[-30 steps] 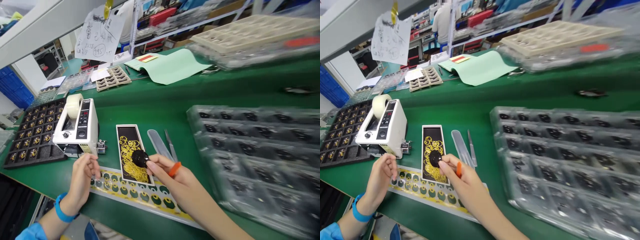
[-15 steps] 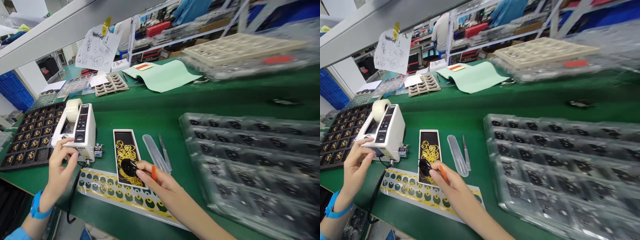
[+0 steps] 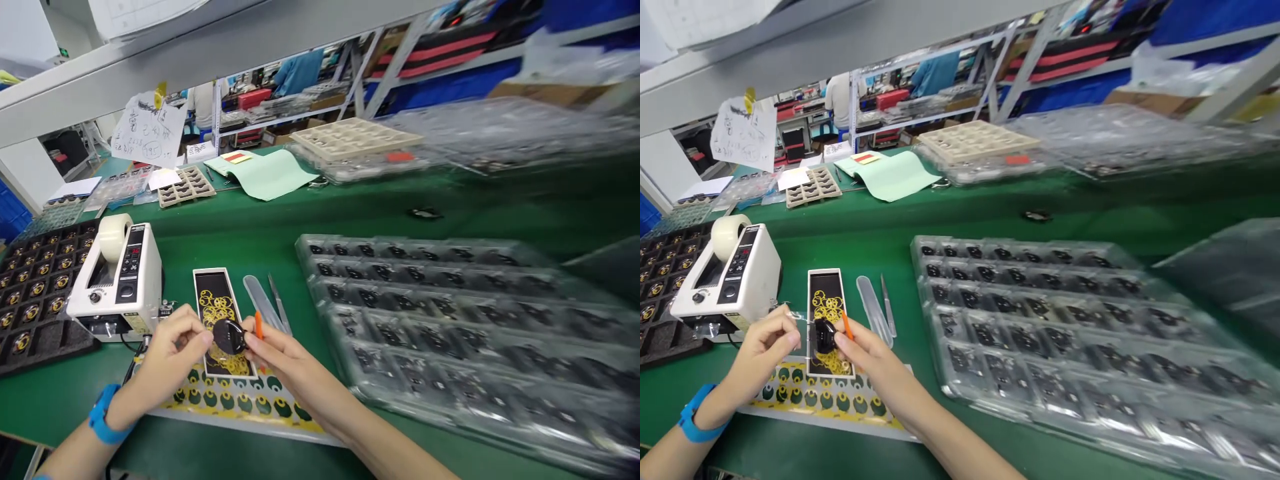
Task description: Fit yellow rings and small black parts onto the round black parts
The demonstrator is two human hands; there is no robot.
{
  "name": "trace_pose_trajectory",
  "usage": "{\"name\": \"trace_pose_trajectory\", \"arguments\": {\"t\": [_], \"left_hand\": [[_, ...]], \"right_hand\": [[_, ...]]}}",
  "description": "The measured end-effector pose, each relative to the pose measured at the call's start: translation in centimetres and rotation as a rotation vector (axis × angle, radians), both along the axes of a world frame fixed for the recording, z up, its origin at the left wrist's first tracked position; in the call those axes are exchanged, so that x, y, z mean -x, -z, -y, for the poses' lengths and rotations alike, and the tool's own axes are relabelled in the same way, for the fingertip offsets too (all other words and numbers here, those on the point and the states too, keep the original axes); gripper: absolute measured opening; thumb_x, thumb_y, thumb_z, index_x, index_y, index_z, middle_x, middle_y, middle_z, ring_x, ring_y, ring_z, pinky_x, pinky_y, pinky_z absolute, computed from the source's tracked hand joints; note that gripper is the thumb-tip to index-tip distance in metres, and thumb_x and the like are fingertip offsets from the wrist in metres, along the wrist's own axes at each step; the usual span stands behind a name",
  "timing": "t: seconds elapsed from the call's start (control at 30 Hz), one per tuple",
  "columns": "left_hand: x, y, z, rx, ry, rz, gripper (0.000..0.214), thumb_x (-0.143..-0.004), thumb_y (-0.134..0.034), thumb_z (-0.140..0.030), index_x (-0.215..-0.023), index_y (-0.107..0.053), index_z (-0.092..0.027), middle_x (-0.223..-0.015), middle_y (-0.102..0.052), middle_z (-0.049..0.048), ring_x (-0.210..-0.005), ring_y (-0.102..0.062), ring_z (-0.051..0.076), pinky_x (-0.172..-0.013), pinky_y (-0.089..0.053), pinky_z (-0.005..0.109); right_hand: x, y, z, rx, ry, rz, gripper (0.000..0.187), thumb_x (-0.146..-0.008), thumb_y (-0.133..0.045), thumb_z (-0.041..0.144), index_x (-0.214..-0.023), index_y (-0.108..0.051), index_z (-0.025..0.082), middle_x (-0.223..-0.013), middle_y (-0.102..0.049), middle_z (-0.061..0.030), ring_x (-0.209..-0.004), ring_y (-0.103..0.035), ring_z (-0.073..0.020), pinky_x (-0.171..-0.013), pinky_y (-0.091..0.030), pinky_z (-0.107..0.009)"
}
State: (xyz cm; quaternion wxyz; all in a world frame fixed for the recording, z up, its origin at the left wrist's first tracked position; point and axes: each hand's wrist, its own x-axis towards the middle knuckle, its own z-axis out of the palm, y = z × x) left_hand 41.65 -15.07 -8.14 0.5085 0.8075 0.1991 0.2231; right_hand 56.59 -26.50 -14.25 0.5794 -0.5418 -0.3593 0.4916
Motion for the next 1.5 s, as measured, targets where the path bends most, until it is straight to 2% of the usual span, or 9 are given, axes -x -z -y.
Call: {"name": "trace_pose_trajectory", "arguments": {"t": [0.13,0.37,0.63,0.87,1.23,1.5], "left_hand": [[-0.2,1.8,0.0,0.061,0.022,-0.031,0.04,-0.087,-0.053,-0.046,-0.059,-0.052,-0.017,-0.065,-0.042,-0.0002,-0.062,-0.041,0.015,-0.058,-0.031,0.027],[0.0,1.8,0.0,0.101,0.09,-0.059,0.05,-0.085,-0.054,-0.058,-0.056,-0.053,-0.017,-0.062,-0.039,-0.0009,-0.059,-0.038,0.014,-0.054,-0.028,0.026],[-0.1,1.7,-0.1,0.053,0.094,-0.085,0.043,-0.087,-0.054,-0.05,-0.059,-0.057,-0.017,-0.062,-0.037,-0.0018,-0.057,-0.036,0.013,-0.052,-0.026,0.026],[0.0,2.1,0.0,0.054,0.077,-0.094,0.039,-0.087,-0.054,-0.043,-0.058,-0.056,-0.017,-0.063,-0.037,-0.0017,-0.057,-0.036,0.013,-0.052,-0.025,0.026],[-0.2,2.1,0.2,0.076,0.065,-0.098,0.033,-0.086,-0.054,-0.035,-0.058,-0.056,-0.017,-0.064,-0.039,-0.0016,-0.057,-0.037,0.012,-0.052,-0.026,0.026],[-0.1,2.7,0.4,0.004,0.011,-0.113,0.03,-0.084,-0.052,-0.031,-0.057,-0.055,-0.017,-0.063,-0.037,-0.0026,-0.055,-0.034,0.011,-0.051,-0.025,0.025]], "right_hand": [[0.0,-0.5,-0.3,-0.032,0.0,-0.054,0.05,-0.078,-0.056,0.07,-0.076,-0.048,0.021,-0.068,-0.036,0.0037,-0.061,-0.033,-0.0125,-0.062,-0.032,-0.026],[0.2,-1.7,-0.2,-0.041,-0.044,-0.07,0.046,-0.078,-0.059,0.066,-0.075,-0.049,0.021,-0.071,-0.037,0.0035,-0.063,-0.031,-0.0124,-0.062,-0.03,-0.026],[0.1,-1.9,0.0,-0.083,-0.098,-0.085,0.048,-0.08,-0.058,0.066,-0.072,-0.046,0.021,-0.068,-0.035,0.0046,-0.061,-0.031,-0.0118,-0.062,-0.031,-0.026],[0.1,-1.5,0.0,-0.053,-0.105,-0.058,0.048,-0.081,-0.056,0.067,-0.074,-0.046,0.02,-0.072,-0.043,0.0027,-0.067,-0.039,-0.0133,-0.066,-0.032,-0.027],[0.2,-1.4,0.1,-0.041,-0.092,-0.043,0.049,-0.082,-0.055,0.067,-0.072,-0.044,0.021,-0.072,-0.036,0.0036,-0.066,-0.035,-0.0129,-0.064,-0.028,-0.027],[0.4,-1.3,0.1,-0.052,-0.078,-0.011,0.049,-0.082,-0.054,0.068,-0.072,-0.044,0.021,-0.071,-0.038,0.0034,-0.066,-0.036,-0.0128,-0.064,-0.031,-0.027]]}}
